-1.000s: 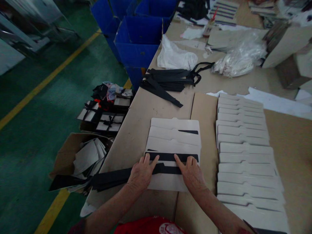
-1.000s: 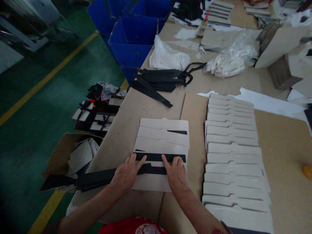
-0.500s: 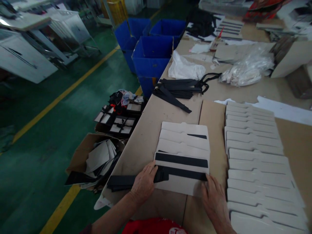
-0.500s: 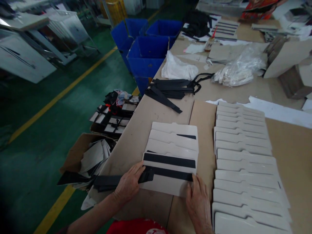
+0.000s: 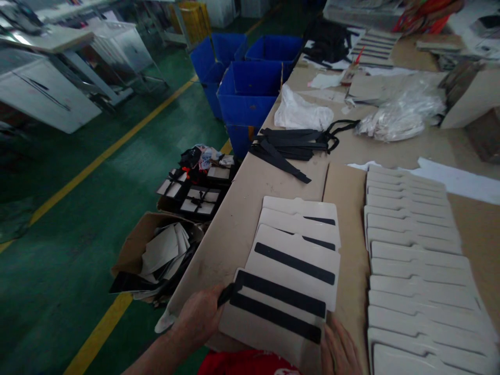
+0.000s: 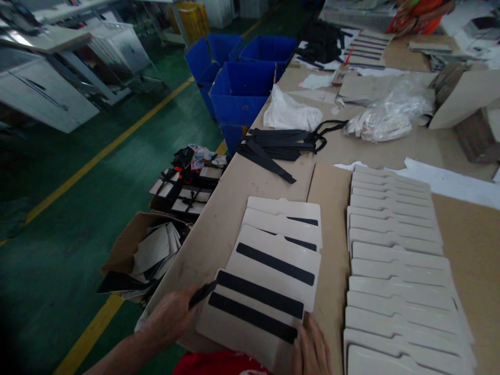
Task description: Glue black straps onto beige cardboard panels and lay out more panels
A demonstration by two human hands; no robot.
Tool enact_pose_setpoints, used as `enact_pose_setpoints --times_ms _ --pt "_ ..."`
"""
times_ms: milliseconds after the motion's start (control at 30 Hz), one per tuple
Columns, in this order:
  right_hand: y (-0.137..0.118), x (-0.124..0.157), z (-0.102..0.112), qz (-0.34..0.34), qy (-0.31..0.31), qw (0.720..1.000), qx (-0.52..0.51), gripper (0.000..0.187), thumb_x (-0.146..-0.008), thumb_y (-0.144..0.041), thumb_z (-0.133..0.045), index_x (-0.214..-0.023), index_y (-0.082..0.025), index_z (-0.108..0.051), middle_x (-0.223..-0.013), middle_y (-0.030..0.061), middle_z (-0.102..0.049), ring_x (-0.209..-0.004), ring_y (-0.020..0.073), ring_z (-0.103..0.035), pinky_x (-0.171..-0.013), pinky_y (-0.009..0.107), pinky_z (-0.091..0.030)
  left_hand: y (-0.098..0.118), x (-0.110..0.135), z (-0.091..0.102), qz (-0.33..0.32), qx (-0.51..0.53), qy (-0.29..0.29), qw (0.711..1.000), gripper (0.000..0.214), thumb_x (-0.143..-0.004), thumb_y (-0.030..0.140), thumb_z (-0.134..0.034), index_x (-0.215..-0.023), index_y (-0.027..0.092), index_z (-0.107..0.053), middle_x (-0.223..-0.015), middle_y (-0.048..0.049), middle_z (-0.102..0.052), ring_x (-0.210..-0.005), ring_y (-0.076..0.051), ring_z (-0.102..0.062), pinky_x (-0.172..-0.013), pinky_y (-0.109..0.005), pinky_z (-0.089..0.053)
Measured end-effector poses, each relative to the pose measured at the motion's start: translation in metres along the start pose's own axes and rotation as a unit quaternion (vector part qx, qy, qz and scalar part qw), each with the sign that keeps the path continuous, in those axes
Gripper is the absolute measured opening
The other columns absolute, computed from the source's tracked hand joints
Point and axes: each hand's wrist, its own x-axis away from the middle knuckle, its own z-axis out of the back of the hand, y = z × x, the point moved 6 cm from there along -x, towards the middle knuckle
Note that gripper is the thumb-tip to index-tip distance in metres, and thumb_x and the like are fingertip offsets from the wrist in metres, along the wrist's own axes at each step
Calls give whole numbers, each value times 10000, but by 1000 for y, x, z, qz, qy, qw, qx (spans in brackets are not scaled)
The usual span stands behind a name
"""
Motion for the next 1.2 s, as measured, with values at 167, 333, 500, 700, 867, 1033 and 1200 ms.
enact_pose_setpoints --times_ms 167,333,500,700,867,1033,1200 --pt "-80 -84 -9 -171 -119 948 -240 423 -924 -490 -502 -1219 -226 -652 -1272 98 -651 -1161 263 -615 -997 434 -506 61 -17 -5 4 333 -162 929 325 -804 461 -560 -835 145 -627 -660 -49 -690 -510 -159 -624 -479 -242 -428" --pt "-155 -129 -22 -183 -196 883 -386 484 -948 -484 -452 -1312 -195 -586 -1257 83 -662 -1150 222 -618 -976 336 -504 106 -22 -17 -36 448 -243 860 342 -724 454 -675 -704 113 -649 -615 -38 -665 -479 -115 -598 -462 -205 -417" --pt "-154 -132 -14 -125 -139 942 -278 493 -951 -403 -454 -1371 -156 -536 -1245 114 -661 -1146 238 -616 -1005 372 -477 111 -30 -23 0 462 -177 869 279 -717 394 -666 -675 119 -654 -541 -22 -637 -475 -122 -586 -463 -212 -424" --pt "-152 -132 -7 -59 -29 963 -262 302 -920 -376 -526 -1079 -190 -703 -1166 119 -671 -1108 251 -607 -991 409 -473 112 -38 -31 22 483 -129 866 258 -697 385 -689 -676 137 -621 -517 20 -590 -456 -100 -544 -453 -204 -403" --pt "-107 -140 -5 -292 18 829 -477 238 -888 -454 -566 -810 -231 -596 -772 -2 -626 -729 163 -611 -673 277 -528 108 -29 -27 0 426 -184 886 334 -693 443 -678 -704 109 -662 -590 -42 -663 -531 -155 -632 -512 -243 -455" --pt "-106 -131 -19 -388 -17 689 -612 250 -842 -442 -651 -968 -238 -581 -891 -3 -644 -760 141 -608 -648 248 -517 112 -20 -15 -24 299 -147 943 279 -802 374 -548 -842 127 -670 -713 -59 -715 -601 -181 -671 -558 -261 -486" --pt "-109 -144 -16 -366 -38 659 -656 260 -812 -420 -686 -951 -248 -549 -735 -57 -567 -603 99 -537 -564 224 -464 127 -17 6 -117 184 -129 967 244 -832 405 -563 -902 201 -677 -783 -20 -706 -711 -190 -669 -626 -255 -469"
